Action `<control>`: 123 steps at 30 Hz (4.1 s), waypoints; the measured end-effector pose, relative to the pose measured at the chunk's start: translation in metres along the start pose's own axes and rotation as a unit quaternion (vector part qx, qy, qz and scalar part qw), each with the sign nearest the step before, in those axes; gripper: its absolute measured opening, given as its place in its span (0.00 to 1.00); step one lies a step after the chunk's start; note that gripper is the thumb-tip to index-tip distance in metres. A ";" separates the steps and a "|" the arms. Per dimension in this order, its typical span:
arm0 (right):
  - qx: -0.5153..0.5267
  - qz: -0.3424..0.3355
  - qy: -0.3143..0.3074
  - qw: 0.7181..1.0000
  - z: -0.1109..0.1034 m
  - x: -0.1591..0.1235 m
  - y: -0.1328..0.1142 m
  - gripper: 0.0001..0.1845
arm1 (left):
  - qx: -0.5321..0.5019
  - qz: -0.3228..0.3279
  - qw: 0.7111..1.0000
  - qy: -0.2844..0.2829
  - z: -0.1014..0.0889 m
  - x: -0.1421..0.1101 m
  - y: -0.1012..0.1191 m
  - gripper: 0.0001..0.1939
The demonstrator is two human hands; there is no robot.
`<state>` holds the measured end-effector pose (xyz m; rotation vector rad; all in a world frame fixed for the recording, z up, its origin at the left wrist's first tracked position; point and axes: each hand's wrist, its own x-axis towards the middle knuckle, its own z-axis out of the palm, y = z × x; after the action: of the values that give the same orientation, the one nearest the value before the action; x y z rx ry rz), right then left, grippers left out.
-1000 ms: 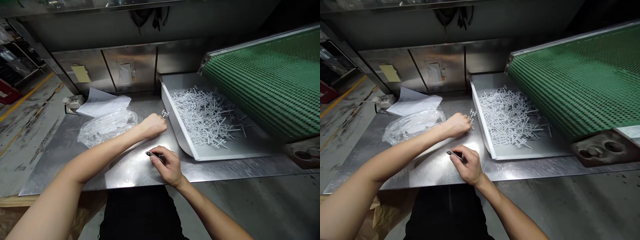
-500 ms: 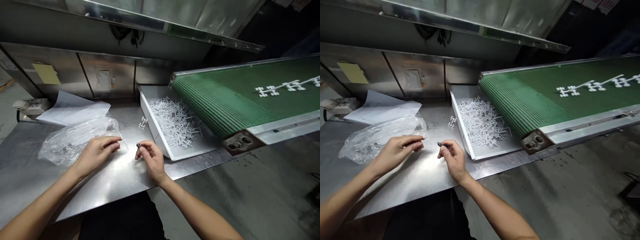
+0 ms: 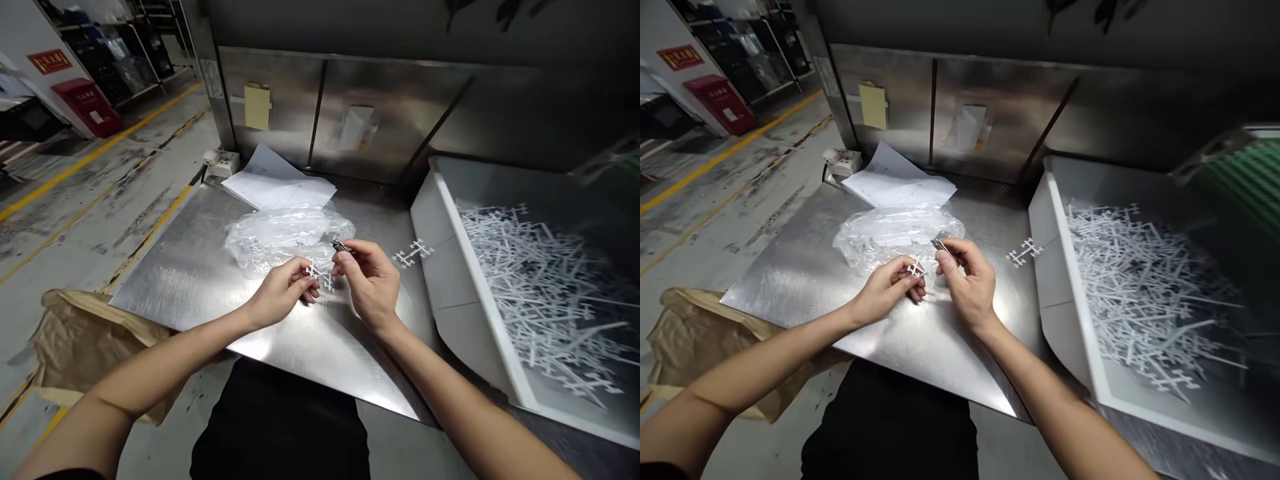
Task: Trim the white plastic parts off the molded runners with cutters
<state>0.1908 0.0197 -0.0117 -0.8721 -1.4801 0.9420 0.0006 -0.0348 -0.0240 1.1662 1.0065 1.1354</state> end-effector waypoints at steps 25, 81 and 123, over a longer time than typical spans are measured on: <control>-0.124 -0.021 -0.144 0.982 -0.025 -0.003 -0.001 0.06 | 0.088 0.028 0.995 -0.033 0.003 -0.008 0.002 0.08; -0.125 -0.028 -0.177 0.976 -0.022 -0.010 -0.013 0.02 | 0.298 0.108 0.948 0.011 0.006 -0.005 0.006 0.05; -0.021 0.204 -0.122 0.971 -0.009 -0.006 0.001 0.14 | 0.419 0.196 0.886 0.038 0.010 -0.003 0.001 0.07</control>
<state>0.2008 0.0150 -0.0142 -1.1515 -1.5611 1.3658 0.0094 -0.0397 -0.0215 2.1028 1.4286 1.0726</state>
